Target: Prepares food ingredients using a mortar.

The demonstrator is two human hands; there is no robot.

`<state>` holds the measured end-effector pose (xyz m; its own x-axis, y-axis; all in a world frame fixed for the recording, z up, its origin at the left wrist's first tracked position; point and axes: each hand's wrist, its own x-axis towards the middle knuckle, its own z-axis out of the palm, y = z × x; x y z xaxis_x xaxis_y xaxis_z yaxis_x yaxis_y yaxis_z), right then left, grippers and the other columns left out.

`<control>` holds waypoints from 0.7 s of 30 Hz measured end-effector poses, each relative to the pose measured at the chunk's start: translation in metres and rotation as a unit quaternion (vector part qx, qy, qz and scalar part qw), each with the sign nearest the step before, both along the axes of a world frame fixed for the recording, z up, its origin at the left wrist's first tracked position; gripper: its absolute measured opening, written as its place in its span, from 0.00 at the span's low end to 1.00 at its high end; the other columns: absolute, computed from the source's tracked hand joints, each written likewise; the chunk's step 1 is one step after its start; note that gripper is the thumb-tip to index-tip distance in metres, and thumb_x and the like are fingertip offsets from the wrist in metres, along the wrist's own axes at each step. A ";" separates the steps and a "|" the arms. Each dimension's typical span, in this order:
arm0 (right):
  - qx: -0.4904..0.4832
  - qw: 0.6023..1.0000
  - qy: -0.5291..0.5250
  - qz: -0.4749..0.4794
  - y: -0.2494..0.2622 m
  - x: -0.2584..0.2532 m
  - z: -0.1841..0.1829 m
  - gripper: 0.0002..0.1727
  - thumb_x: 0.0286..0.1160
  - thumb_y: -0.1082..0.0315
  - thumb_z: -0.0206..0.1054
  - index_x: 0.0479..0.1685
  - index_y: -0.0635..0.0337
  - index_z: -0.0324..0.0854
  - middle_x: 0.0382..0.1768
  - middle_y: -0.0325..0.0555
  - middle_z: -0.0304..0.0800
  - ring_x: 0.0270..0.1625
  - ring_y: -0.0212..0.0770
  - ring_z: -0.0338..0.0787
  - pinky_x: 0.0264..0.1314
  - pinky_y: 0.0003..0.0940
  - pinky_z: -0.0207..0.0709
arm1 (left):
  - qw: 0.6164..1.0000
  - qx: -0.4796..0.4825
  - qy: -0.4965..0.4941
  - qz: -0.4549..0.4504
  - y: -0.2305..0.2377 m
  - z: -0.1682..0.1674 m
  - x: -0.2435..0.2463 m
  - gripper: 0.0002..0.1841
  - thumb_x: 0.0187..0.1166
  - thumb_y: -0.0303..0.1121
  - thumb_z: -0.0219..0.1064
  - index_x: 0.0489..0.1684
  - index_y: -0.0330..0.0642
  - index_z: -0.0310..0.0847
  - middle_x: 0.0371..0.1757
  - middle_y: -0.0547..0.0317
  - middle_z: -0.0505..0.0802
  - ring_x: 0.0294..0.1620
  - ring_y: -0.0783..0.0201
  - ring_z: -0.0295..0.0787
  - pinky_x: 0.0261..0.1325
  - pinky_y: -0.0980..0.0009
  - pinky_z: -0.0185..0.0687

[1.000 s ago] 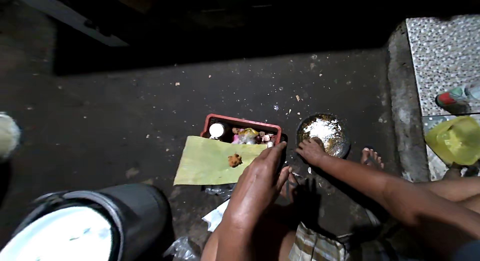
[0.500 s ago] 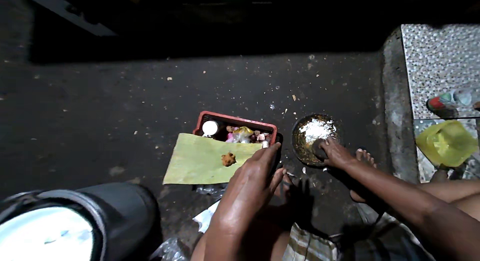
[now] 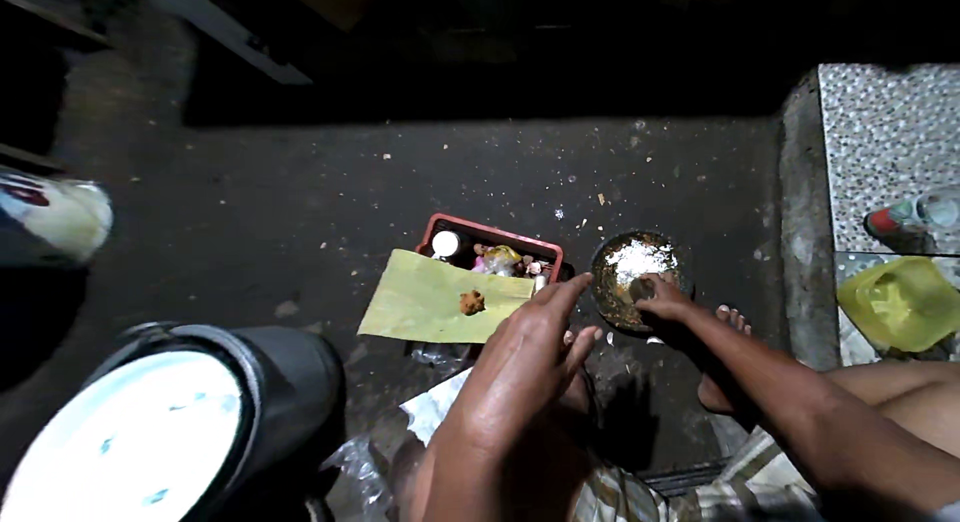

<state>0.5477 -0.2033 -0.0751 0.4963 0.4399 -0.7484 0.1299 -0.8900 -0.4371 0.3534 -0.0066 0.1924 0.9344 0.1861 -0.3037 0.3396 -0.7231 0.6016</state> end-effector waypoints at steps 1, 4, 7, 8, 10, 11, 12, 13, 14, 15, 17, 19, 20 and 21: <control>0.020 0.999 0.023 -0.028 0.001 0.008 0.007 0.44 0.69 0.52 0.79 0.88 0.52 0.66 0.87 0.70 0.59 0.81 0.69 0.73 0.78 0.65 0.72 | 1.000 -0.003 0.009 0.000 -0.003 0.000 -0.001 0.29 0.86 0.45 0.64 0.84 0.47 0.71 0.69 0.47 0.88 0.60 0.49 0.90 0.63 0.48 0.84; 0.048 0.997 0.030 -0.043 0.018 0.029 0.022 0.41 0.73 0.54 0.77 0.87 0.51 0.66 0.85 0.69 0.65 0.82 0.68 0.71 0.79 0.67 0.68 | 1.000 -0.010 0.026 0.000 -0.005 -0.004 -0.006 0.28 0.86 0.45 0.64 0.84 0.47 0.71 0.70 0.46 0.87 0.58 0.47 0.90 0.61 0.47 0.84; 0.070 0.997 -0.017 -0.026 0.047 0.048 0.014 0.41 0.69 0.55 0.80 0.85 0.51 0.71 0.85 0.70 0.63 0.83 0.69 0.70 0.78 0.70 0.69 | 0.998 0.002 0.054 0.010 0.001 -0.012 -0.006 0.28 0.86 0.44 0.65 0.85 0.47 0.70 0.71 0.45 0.86 0.60 0.46 0.90 0.63 0.45 0.84; 0.066 0.997 -0.032 -0.014 0.056 0.052 0.008 0.40 0.68 0.54 0.80 0.83 0.51 0.72 0.84 0.70 0.63 0.82 0.69 0.71 0.77 0.70 0.69 | 0.998 0.003 0.064 0.011 0.004 -0.014 -0.005 0.28 0.86 0.44 0.65 0.85 0.47 0.70 0.71 0.45 0.86 0.60 0.46 0.90 0.63 0.45 0.84; 0.041 0.997 -0.058 0.020 0.073 0.051 -0.004 0.40 0.67 0.50 0.81 0.82 0.49 0.75 0.83 0.70 0.64 0.80 0.69 0.74 0.74 0.71 0.72 | 0.997 -0.001 0.080 0.005 0.010 -0.018 -0.003 0.28 0.86 0.44 0.64 0.85 0.48 0.70 0.71 0.45 0.86 0.60 0.46 0.90 0.63 0.45 0.83; 0.025 0.997 -0.066 0.029 0.079 0.045 -0.008 0.40 0.67 0.49 0.81 0.82 0.48 0.75 0.84 0.69 0.63 0.78 0.70 0.75 0.72 0.73 0.73 | 0.996 -0.001 0.087 0.000 0.013 -0.021 -0.003 0.28 0.87 0.44 0.64 0.85 0.49 0.70 0.72 0.46 0.86 0.61 0.46 0.89 0.64 0.45 0.83; 0.009 0.997 -0.076 0.033 0.083 0.037 -0.012 0.40 0.66 0.48 0.81 0.81 0.46 0.76 0.86 0.68 0.62 0.76 0.71 0.78 0.68 0.74 0.75 | 0.996 0.000 0.086 -0.004 0.016 -0.023 -0.003 0.27 0.87 0.44 0.64 0.85 0.49 0.70 0.71 0.47 0.86 0.62 0.46 0.89 0.64 0.46 0.83; -0.006 0.995 -0.094 0.040 0.085 0.026 -0.016 0.39 0.65 0.47 0.82 0.80 0.44 0.76 0.87 0.65 0.61 0.70 0.70 0.83 0.63 0.73 0.79 | 0.997 -0.003 0.079 -0.004 0.020 -0.025 -0.005 0.27 0.87 0.43 0.64 0.84 0.48 0.71 0.70 0.46 0.86 0.61 0.46 0.89 0.64 0.46 0.83; -0.021 0.993 -0.106 0.048 0.086 0.011 -0.017 0.38 0.65 0.47 0.82 0.79 0.42 0.76 0.88 0.64 0.60 0.64 0.70 0.86 0.58 0.71 0.81 | 0.998 -0.007 0.068 -0.002 0.024 -0.028 -0.008 0.27 0.86 0.43 0.64 0.84 0.48 0.71 0.69 0.46 0.87 0.61 0.46 0.90 0.63 0.46 0.84; -0.031 0.992 -0.113 0.056 0.082 -0.005 -0.017 0.38 0.65 0.48 0.82 0.79 0.42 0.76 0.87 0.63 0.62 0.59 0.68 0.88 0.56 0.69 0.82 | 0.999 -0.010 0.053 0.002 0.026 -0.030 -0.013 0.27 0.86 0.43 0.65 0.83 0.48 0.72 0.68 0.47 0.88 0.59 0.47 0.90 0.61 0.45 0.85; -0.052 0.985 -0.129 0.102 0.071 -0.028 -0.019 0.38 0.68 0.46 0.77 0.82 0.40 0.74 0.86 0.59 0.65 0.59 0.64 0.90 0.57 0.66 0.84 | 1.000 -0.005 0.026 0.012 0.035 -0.033 -0.018 0.26 0.85 0.44 0.65 0.82 0.48 0.73 0.67 0.49 0.88 0.56 0.48 0.91 0.58 0.46 0.86; -0.067 0.974 -0.158 0.150 0.058 -0.036 -0.027 0.38 0.73 0.44 0.70 0.87 0.36 0.70 0.88 0.57 0.62 0.62 0.64 0.89 0.59 0.64 0.83 | 1.000 0.001 0.006 0.027 0.042 -0.034 -0.021 0.27 0.85 0.44 0.65 0.82 0.47 0.74 0.67 0.48 0.89 0.55 0.47 0.92 0.56 0.45 0.86; -0.065 0.971 -0.168 0.155 0.059 -0.036 -0.029 0.37 0.74 0.44 0.69 0.87 0.35 0.70 0.89 0.56 0.62 0.64 0.64 0.88 0.60 0.64 0.82 | 0.999 0.008 0.002 0.032 0.046 -0.034 -0.023 0.27 0.85 0.44 0.65 0.82 0.47 0.74 0.67 0.49 0.89 0.54 0.48 0.92 0.55 0.45 0.87; -0.061 0.973 -0.173 0.144 0.066 -0.035 -0.029 0.36 0.75 0.44 0.69 0.86 0.37 0.71 0.88 0.57 0.62 0.64 0.63 0.88 0.61 0.63 0.82 | 0.999 0.014 -0.002 0.035 0.048 -0.035 -0.025 0.27 0.85 0.44 0.65 0.81 0.46 0.74 0.66 0.49 0.89 0.54 0.48 0.92 0.55 0.45 0.87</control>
